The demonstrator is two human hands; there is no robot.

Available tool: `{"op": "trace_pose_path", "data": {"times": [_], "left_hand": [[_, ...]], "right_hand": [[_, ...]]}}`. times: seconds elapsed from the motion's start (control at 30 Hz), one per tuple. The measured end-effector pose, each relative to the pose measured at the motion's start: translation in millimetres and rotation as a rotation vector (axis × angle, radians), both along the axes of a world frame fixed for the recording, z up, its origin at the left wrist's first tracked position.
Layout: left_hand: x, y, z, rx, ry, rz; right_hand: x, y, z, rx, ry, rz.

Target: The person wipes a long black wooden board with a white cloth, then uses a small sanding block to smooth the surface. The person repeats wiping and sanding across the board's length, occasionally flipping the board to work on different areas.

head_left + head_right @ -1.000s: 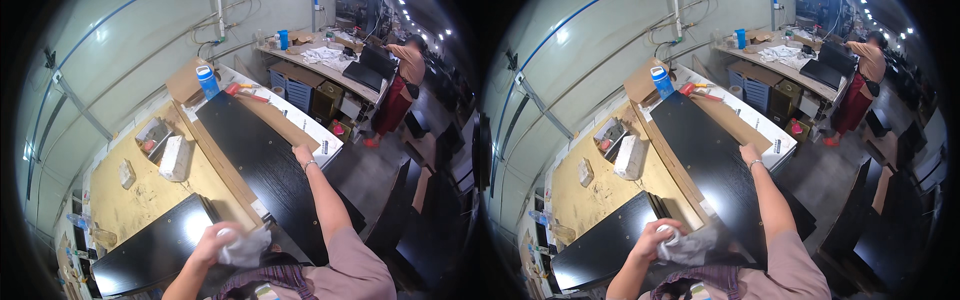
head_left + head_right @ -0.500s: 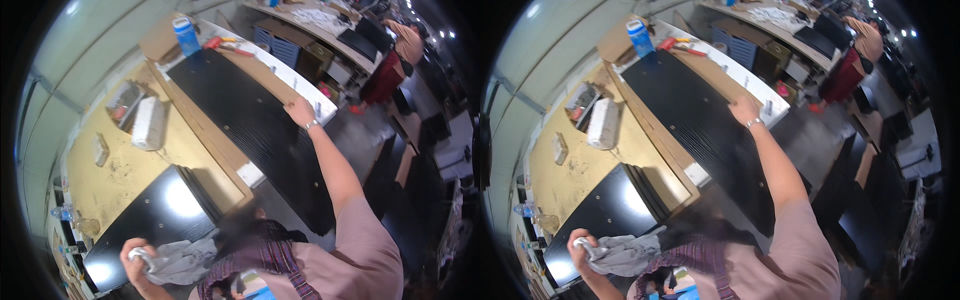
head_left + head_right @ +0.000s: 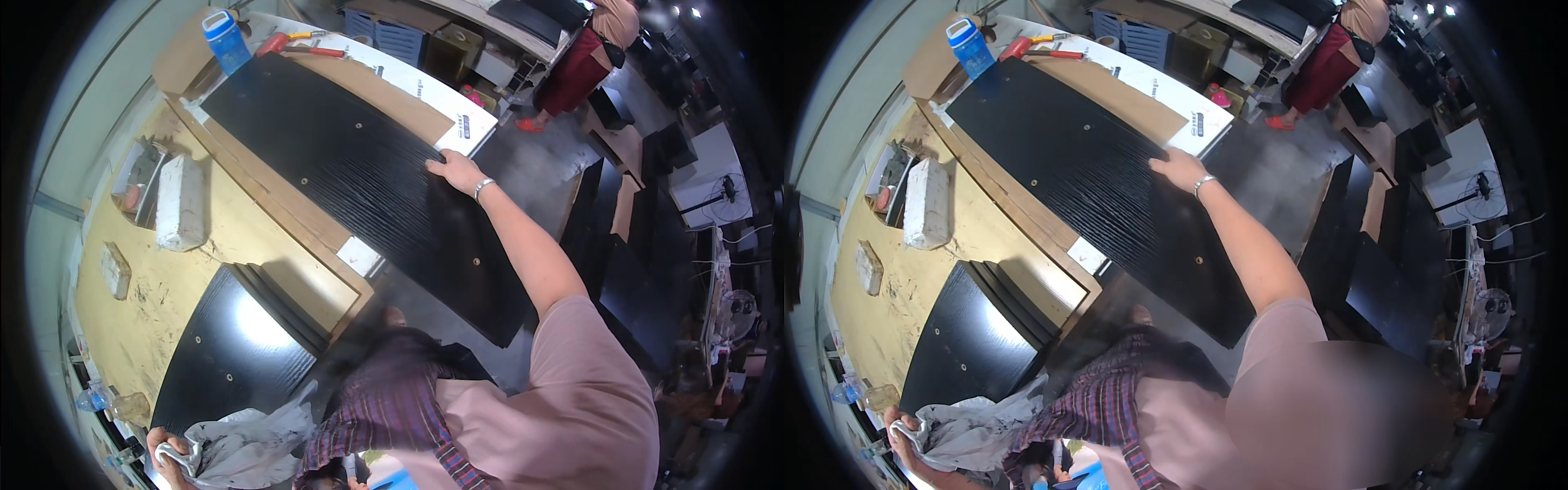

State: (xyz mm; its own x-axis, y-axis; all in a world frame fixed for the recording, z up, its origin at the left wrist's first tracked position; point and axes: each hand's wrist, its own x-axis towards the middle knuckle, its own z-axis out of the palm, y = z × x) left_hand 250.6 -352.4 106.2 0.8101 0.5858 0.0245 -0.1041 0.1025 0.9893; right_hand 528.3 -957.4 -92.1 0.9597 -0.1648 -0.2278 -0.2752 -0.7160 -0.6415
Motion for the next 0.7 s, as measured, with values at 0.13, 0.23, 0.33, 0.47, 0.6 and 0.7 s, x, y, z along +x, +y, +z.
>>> {"op": "trace_pose_path", "data": {"times": [0.13,0.23,0.33,0.47,0.6,0.7], "left_hand": [[2.5,16.1,1.1,0.052,-0.026,-0.298],[8.9,-5.8,12.4,-0.052,-0.096,-0.33],[35.0,-27.8,8.6,-0.074,-0.084,-0.304],[58.6,-37.7,18.8,0.111,-0.152,-0.242],[52.0,-56.1,-22.9,0.768,0.15,-0.311],[34.2,-85.4,-53.7,1.543,0.3,-0.721]], "right_hand": [[2.8,-3.0,5.1,-0.038,0.058,-0.03],[10.9,-9.1,-12.4,0.041,0.043,-0.083],[11.4,-11.0,-12.3,0.046,0.03,-0.135],[4.1,8.2,6.6,0.021,0.014,-0.177],[4.8,8.6,8.1,0.029,0.004,-0.233],[1.3,11.7,3.0,0.045,-0.017,-0.255]]}}
